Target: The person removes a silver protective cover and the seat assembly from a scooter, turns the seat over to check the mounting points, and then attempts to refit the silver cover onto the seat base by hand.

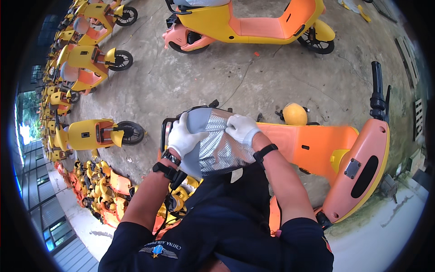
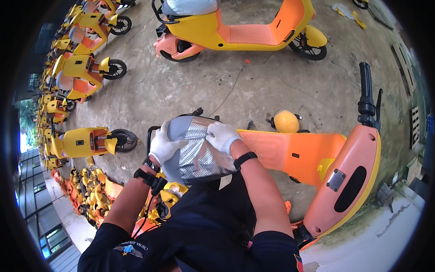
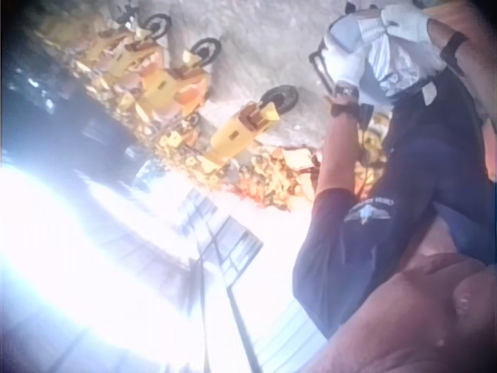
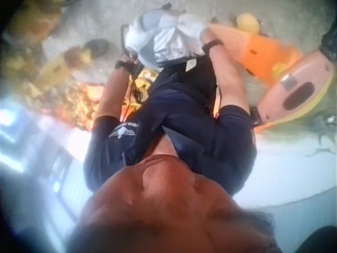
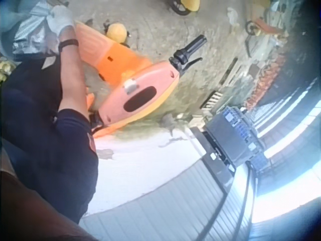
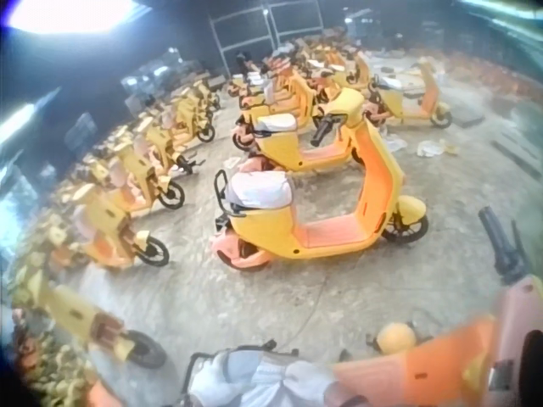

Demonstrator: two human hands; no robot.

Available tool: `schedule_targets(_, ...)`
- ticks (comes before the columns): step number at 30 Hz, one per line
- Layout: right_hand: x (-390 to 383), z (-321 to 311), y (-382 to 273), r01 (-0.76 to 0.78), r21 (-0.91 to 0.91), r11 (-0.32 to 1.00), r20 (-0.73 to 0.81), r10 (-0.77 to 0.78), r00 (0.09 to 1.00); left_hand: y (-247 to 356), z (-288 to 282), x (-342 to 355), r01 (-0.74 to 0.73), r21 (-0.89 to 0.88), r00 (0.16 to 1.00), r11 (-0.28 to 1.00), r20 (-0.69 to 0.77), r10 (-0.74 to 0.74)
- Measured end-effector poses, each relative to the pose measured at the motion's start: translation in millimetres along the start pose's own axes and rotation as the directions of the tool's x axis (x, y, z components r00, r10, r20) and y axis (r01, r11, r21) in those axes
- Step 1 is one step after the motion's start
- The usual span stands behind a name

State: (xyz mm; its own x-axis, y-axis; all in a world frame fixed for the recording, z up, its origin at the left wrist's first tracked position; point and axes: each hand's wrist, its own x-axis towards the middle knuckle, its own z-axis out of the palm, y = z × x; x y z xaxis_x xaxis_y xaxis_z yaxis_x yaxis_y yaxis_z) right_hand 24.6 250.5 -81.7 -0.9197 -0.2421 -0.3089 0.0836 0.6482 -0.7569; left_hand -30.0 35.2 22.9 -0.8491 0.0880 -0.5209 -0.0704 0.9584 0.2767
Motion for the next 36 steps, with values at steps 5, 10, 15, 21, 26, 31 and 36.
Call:
schedule_targets(5,-29,9,28,-0.102,-0.006,0.995,-0.032,0.101,0.994,-11,4,4,-0.049,-0.046,0.999,0.998,0.002,0.049)
schedule_targets(10,-31,9,15,-0.144,-0.253,0.957,-0.049,0.136,0.99,-13,7,5,-0.069,0.02,0.997,0.997,-0.025,0.069)
schedule_targets(15,-15,6,11,-0.034,-0.384,0.923,0.077,0.068,0.995,-12,6,6,-0.049,0.026,0.999,0.998,0.009,0.049)
schedule_targets(21,-23,19,20,-0.102,-0.287,0.952,-0.012,0.103,0.995,-18,6,13,-0.018,0.021,0.998,1.0,0.062,0.016)
schedule_targets(26,-43,19,35,-0.215,-0.126,0.969,-0.056,0.209,0.976,-23,10,15,-0.023,0.033,0.999,0.999,0.029,0.022)
schedule_targets(31,-36,11,35,-0.236,-0.206,0.95,-0.01,0.24,0.971,-24,11,17,-0.013,0.072,0.999,0.997,0.037,0.011)
schedule_targets(36,-27,5,36,-0.246,-0.253,0.936,0.112,0.281,0.953,-20,6,19,-0.018,0.017,0.995,1.0,0.095,0.016)
